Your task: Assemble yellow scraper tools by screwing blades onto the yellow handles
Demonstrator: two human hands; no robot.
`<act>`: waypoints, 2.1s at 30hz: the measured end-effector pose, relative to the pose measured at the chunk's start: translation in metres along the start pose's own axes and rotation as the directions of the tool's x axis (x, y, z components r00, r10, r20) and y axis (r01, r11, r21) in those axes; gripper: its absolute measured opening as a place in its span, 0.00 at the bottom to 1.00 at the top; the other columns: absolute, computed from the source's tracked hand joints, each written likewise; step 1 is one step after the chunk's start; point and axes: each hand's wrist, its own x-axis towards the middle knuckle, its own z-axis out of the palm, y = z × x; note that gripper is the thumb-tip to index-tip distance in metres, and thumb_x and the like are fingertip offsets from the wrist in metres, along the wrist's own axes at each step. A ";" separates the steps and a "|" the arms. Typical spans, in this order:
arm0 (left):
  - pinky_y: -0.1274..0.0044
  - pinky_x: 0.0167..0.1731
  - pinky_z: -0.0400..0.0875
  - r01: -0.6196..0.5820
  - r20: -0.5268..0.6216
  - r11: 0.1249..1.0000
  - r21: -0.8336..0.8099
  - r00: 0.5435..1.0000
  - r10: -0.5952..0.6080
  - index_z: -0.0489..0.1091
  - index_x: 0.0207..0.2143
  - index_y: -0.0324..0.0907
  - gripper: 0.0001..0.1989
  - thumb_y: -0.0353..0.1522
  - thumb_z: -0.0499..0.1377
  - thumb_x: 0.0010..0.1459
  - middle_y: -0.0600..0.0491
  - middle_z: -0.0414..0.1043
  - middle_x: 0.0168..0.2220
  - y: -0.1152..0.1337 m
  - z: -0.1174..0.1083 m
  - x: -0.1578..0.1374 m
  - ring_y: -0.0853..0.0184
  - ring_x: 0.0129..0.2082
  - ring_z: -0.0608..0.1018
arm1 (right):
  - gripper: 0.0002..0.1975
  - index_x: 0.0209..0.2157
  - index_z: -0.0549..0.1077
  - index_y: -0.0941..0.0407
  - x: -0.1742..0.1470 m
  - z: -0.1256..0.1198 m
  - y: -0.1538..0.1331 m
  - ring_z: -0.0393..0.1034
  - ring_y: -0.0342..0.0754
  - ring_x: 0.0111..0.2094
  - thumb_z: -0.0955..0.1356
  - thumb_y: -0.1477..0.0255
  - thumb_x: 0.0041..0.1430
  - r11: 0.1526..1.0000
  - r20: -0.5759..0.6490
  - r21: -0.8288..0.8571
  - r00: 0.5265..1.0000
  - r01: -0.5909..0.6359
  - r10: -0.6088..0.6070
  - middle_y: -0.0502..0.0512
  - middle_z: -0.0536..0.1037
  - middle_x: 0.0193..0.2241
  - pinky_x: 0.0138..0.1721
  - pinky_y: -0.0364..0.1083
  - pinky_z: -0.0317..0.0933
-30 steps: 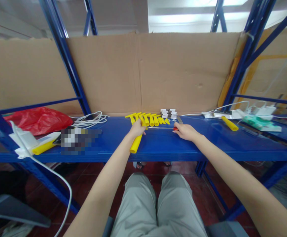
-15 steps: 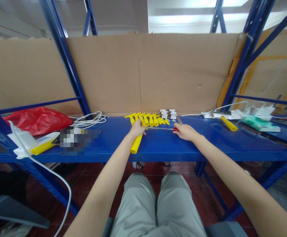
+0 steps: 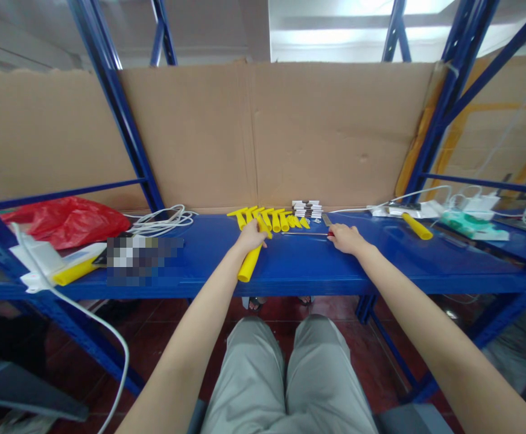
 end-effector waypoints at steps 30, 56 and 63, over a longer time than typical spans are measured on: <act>0.77 0.37 0.76 0.011 0.007 0.928 -0.372 1.000 -0.009 0.71 0.47 0.34 0.21 0.19 0.61 0.48 0.41 0.72 0.51 0.009 0.001 -0.002 0.67 0.37 0.80 | 0.25 0.56 0.64 0.61 0.005 0.007 0.018 0.57 0.60 0.59 0.55 0.79 0.58 0.968 0.006 0.022 0.968 -0.249 0.249 0.69 0.64 0.58 0.56 0.71 0.46; 0.71 0.54 0.65 -0.458 0.177 0.750 0.478 0.886 0.428 0.76 0.44 0.41 0.19 0.21 0.54 0.52 0.46 0.73 0.49 -0.003 -0.002 -0.005 0.60 0.51 0.74 | 0.26 0.57 0.63 0.58 0.009 0.006 0.003 0.54 0.57 0.61 0.53 0.81 0.60 0.997 -0.142 0.058 0.988 -0.059 0.067 0.65 0.64 0.60 0.59 0.67 0.45; 0.72 0.52 0.67 -0.512 0.244 0.645 0.567 0.852 0.462 0.75 0.47 0.41 0.21 0.21 0.52 0.54 0.48 0.73 0.49 0.007 0.001 -0.016 0.62 0.49 0.74 | 0.22 0.56 0.67 0.54 0.043 0.010 -0.004 0.59 0.57 0.59 0.53 0.73 0.65 0.988 -0.058 0.144 0.998 0.048 -0.040 0.61 0.68 0.58 0.55 0.62 0.54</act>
